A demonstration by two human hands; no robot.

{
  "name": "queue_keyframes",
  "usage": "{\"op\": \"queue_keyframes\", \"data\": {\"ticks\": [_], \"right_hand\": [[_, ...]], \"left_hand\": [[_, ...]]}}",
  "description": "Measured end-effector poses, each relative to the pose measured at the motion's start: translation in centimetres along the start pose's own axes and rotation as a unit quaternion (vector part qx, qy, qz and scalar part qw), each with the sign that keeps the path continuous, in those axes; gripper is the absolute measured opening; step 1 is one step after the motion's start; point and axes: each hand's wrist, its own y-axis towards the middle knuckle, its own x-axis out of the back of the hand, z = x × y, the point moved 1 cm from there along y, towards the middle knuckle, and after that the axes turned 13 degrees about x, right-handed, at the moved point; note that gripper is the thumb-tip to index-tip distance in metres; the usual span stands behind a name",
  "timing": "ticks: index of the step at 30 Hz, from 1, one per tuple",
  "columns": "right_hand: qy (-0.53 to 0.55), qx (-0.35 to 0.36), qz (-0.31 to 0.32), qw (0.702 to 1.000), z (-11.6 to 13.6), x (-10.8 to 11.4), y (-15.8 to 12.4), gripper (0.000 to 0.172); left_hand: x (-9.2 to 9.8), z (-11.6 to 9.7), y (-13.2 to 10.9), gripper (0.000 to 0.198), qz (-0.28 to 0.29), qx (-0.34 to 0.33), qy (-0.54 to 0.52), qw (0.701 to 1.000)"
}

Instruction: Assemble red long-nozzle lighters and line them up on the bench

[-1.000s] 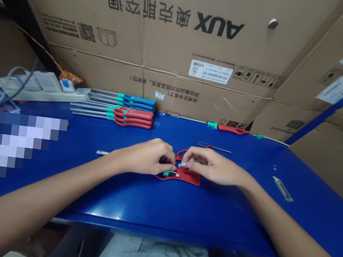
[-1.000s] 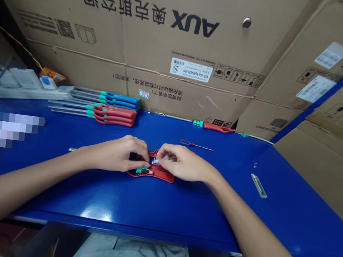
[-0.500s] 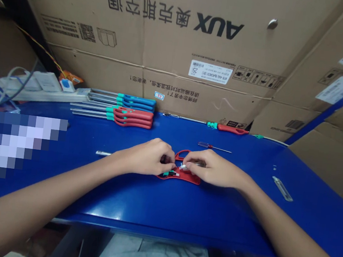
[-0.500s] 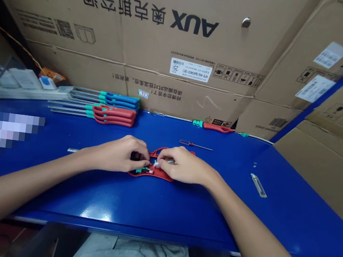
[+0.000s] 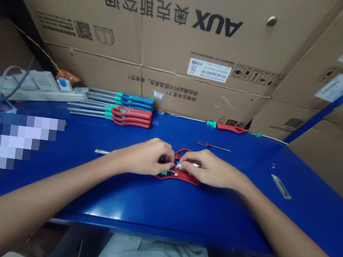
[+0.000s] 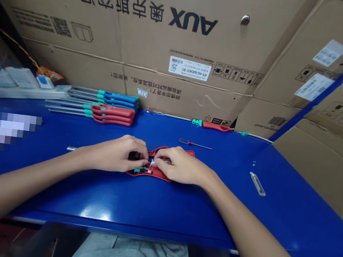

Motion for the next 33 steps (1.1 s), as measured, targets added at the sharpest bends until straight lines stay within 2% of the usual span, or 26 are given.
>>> {"op": "queue_keyframes", "data": {"ticks": [8,15,21,33], "right_hand": [[-0.002,0.006,-0.005,1.0,-0.19,-0.19,-0.03,0.029],[0.021,0.027,-0.011,0.999,-0.03,0.06,-0.3,0.022],[0.008,0.04,-0.009,0.999,-0.24,-0.01,-0.3,0.025],[-0.009,0.038,-0.01,0.999,-0.08,-0.25,-0.25,0.021]], "left_hand": [[0.01,0.18,-0.04,0.016,-0.002,-0.009,0.002,1.0],[0.18,0.09,-0.21,0.015,-0.006,-0.019,0.017,1.0],[0.33,-0.09,-0.37,0.014,-0.008,-0.02,0.027,0.999],[0.24,-0.08,-0.36,0.014,0.004,-0.019,0.019,1.0]]}}
